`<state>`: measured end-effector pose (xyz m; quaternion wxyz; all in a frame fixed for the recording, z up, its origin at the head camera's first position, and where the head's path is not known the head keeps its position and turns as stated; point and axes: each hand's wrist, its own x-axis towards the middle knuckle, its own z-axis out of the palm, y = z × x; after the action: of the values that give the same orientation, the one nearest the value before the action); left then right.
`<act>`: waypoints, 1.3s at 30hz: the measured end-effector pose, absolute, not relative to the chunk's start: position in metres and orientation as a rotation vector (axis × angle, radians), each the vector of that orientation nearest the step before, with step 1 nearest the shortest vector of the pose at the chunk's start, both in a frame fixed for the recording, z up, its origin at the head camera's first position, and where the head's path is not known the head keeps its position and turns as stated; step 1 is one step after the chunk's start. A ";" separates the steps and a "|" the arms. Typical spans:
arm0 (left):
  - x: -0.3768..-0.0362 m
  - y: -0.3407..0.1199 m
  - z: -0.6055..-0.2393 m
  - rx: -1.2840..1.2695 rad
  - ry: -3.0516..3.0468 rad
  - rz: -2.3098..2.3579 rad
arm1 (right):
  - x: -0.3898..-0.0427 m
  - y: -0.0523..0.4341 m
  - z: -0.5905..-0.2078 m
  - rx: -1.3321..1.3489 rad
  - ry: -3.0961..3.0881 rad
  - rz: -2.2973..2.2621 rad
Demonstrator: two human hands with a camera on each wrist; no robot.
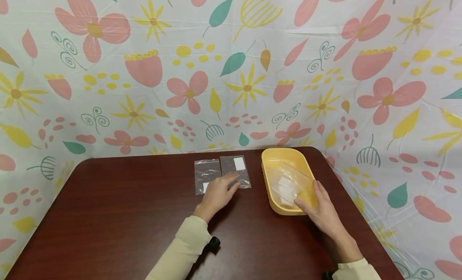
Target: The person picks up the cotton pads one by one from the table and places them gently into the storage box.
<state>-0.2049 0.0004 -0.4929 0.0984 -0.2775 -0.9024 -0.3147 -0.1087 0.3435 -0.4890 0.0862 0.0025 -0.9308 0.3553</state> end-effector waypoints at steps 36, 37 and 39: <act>-0.228 -0.057 -0.523 -0.636 -2.952 -0.959 | -0.109 0.343 -0.485 0.017 -2.773 1.071; -0.227 -0.057 -0.523 -0.629 -2.957 -0.966 | -0.108 0.343 -0.485 0.015 -2.777 1.070; -0.226 -0.057 -0.522 -0.616 -2.966 -0.975 | -0.108 0.343 -0.485 0.013 -2.782 1.068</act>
<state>-0.2262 -0.0568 -0.5223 -0.0206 -0.1936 -0.9318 -0.3063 -0.1078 0.3429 -0.4849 0.0806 0.0044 -0.9305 0.3574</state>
